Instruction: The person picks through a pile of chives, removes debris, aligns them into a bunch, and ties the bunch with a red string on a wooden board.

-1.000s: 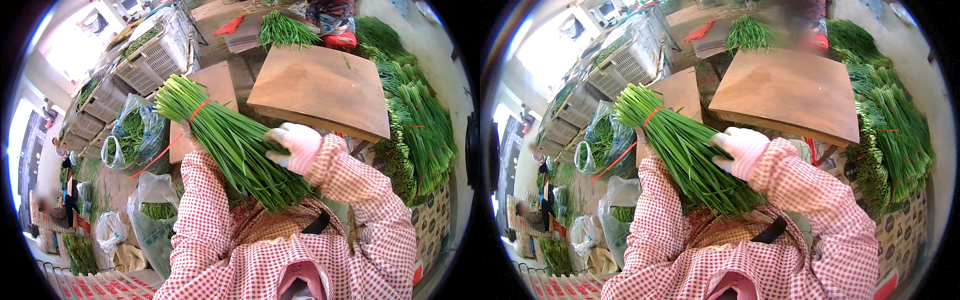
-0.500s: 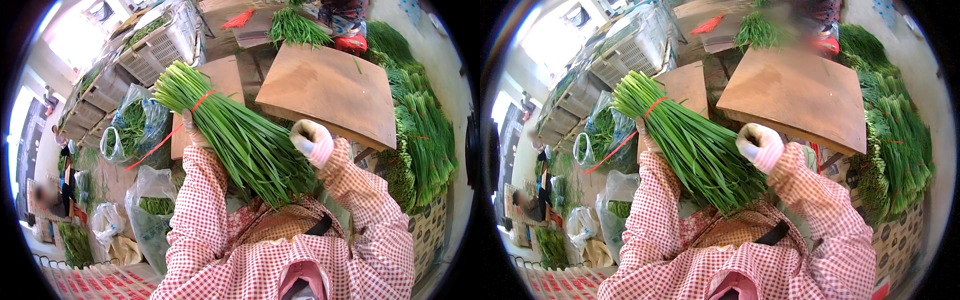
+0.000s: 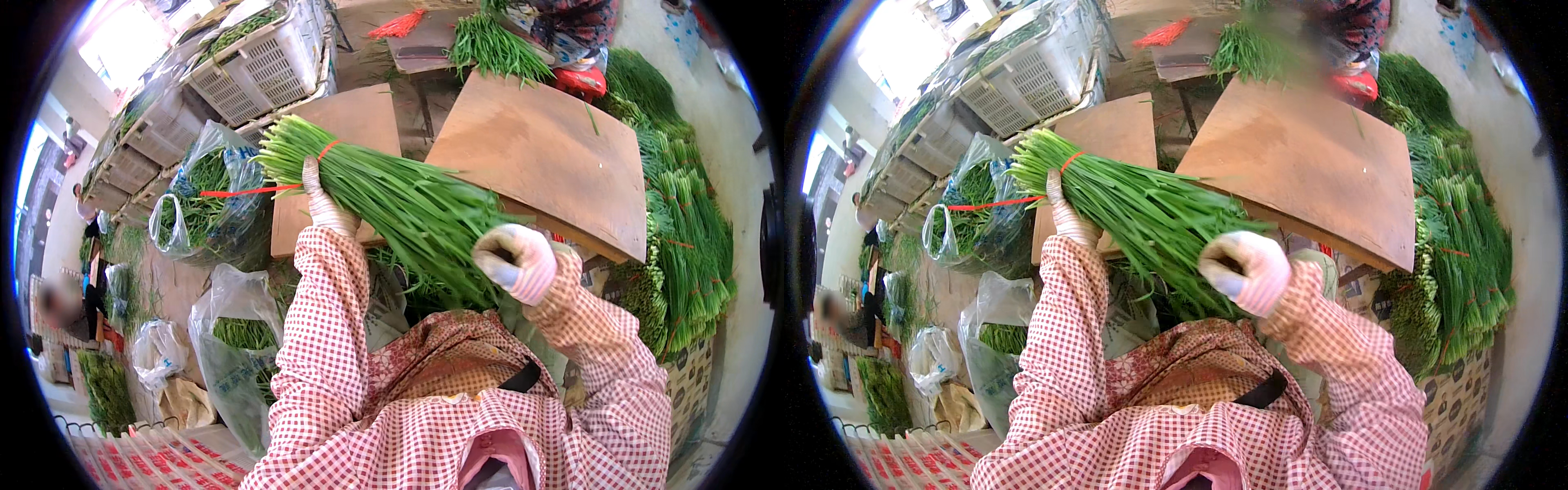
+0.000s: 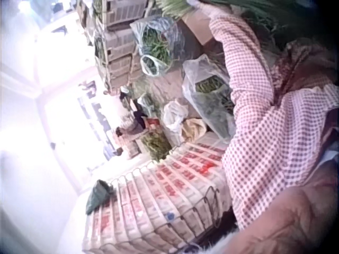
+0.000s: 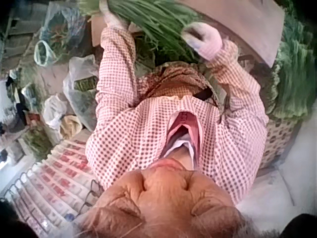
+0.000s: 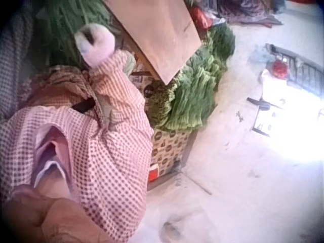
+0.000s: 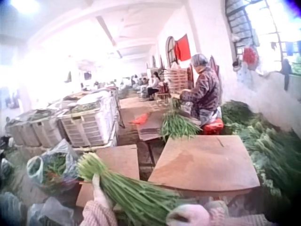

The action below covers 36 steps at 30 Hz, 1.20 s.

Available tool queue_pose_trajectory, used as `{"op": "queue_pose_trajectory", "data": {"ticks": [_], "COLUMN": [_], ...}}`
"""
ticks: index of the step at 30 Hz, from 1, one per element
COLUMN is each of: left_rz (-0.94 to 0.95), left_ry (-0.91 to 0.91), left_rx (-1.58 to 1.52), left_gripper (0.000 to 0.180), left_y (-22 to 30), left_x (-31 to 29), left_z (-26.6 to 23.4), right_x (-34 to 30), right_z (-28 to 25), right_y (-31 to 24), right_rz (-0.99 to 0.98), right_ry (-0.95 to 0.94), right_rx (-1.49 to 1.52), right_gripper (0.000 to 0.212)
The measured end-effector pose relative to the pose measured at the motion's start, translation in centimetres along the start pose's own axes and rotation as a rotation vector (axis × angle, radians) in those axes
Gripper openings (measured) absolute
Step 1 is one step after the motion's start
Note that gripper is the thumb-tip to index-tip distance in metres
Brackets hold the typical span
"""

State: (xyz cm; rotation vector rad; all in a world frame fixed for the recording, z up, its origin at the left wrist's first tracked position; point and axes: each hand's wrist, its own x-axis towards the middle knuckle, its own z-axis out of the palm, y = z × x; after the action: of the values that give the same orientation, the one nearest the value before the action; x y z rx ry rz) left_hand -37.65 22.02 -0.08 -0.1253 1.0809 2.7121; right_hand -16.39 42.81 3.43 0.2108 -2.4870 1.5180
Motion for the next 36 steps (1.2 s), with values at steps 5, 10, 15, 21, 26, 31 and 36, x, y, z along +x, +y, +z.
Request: {"op": "queue_pose_trajectory", "data": {"ticks": [5, 10, 15, 21, 26, 31, 36], "left_rz": [0.003, -0.027, -0.132, -0.041, -0.080, -0.073, -0.062], "left_ry": [-0.073, -0.095, -0.186, 0.090, 0.147, 0.134, 0.119], "left_rx": [0.018, 0.019, -0.033, -0.022, -0.104, -0.106, -0.109], "left_gripper": [0.077, 0.071, 0.070, 0.068, 0.071, 0.068, 0.065], "left_y": [-0.5, -1.8, -2.6, -1.9, -2.6, -3.4, -3.9], "left_x": [0.2, -2.4, -2.2, -0.4, 0.0, 0.3, 0.0], "left_z": [-0.3, 1.9, 1.8, 0.1, 0.5, 0.4, 0.9], "right_x": [1.3, 6.3, 7.2, 3.2, 0.4, 2.7, 3.4], "right_z": [-3.1, -2.1, 0.2, -2.2, -3.1, 0.4, 1.9], "right_y": [-0.1, -0.9, 1.4, 1.4, -1.7, -1.2, -0.5], "right_rz": [0.216, 0.128, -0.024, 0.040, 0.236, -0.068, -0.085], "right_ry": [0.139, -0.200, -0.228, 0.132, 0.003, -0.180, -0.352], "right_rx": [0.069, -0.425, -0.496, 0.234, 0.034, -0.590, -0.455], "right_gripper": [0.032, 0.053, 0.024, 0.012, 0.023, 0.039, 0.023]}}
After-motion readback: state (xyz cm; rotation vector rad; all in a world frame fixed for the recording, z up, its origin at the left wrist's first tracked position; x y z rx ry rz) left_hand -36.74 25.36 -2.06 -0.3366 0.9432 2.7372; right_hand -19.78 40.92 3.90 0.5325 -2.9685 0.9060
